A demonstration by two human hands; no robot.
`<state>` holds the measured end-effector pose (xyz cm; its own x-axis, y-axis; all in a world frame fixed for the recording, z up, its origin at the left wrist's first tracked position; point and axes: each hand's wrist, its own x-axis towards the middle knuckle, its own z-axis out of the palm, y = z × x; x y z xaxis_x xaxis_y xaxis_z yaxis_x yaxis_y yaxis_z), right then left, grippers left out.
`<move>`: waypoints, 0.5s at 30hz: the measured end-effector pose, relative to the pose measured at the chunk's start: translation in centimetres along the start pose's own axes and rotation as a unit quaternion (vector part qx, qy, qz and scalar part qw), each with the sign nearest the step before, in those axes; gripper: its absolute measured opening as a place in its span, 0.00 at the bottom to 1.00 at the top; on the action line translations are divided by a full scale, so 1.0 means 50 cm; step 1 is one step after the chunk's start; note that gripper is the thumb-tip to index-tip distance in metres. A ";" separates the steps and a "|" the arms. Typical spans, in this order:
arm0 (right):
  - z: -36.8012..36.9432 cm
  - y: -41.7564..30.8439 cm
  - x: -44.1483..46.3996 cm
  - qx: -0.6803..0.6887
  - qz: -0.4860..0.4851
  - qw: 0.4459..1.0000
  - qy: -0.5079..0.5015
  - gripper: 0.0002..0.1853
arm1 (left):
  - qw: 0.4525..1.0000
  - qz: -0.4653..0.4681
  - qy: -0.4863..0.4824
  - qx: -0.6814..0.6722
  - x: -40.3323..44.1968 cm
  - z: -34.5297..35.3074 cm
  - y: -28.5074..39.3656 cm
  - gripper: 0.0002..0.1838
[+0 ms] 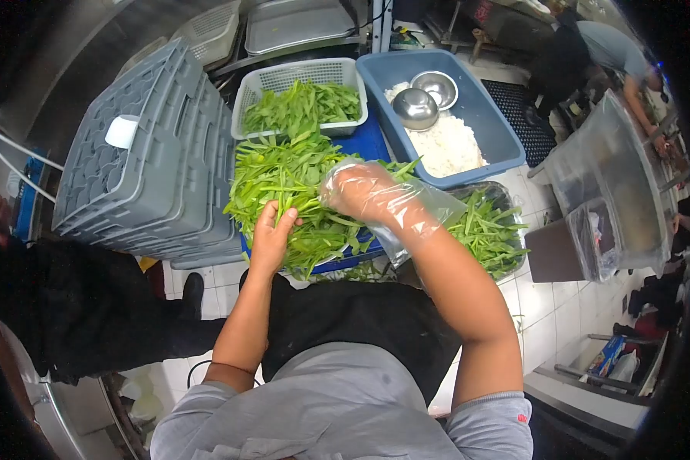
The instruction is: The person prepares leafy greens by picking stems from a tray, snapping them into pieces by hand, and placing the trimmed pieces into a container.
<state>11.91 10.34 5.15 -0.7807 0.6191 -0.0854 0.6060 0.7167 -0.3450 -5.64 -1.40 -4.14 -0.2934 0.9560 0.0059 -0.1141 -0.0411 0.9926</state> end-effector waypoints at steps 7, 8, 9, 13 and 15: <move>-0.014 0.003 0.010 0.029 0.000 0.985 0.168 0.10 | 1.000 -0.013 0.001 -0.005 0.008 0.006 -0.008 0.12; -0.023 -0.003 0.008 0.019 0.015 0.986 0.163 0.10 | 1.000 -0.018 -0.001 0.006 0.009 0.002 -0.012 0.13; -0.012 0.006 0.009 0.019 -0.080 0.980 0.183 0.09 | 1.000 -0.023 -0.004 0.016 0.009 0.000 -0.014 0.13; 0.056 -0.022 0.024 -0.043 -0.072 0.995 0.058 0.11 | 0.999 -0.030 -0.019 -0.001 0.009 0.011 -0.009 0.11; 0.085 -0.027 0.027 -0.054 -0.073 0.991 0.099 0.12 | 0.999 -0.036 -0.026 0.000 0.006 0.009 -0.013 0.09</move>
<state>9.40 8.84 1.53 -0.8225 0.5492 0.1479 0.5096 0.8271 -0.2372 -5.22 -0.94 -4.73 -0.2353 0.9701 -0.0598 -0.1337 0.0287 0.9906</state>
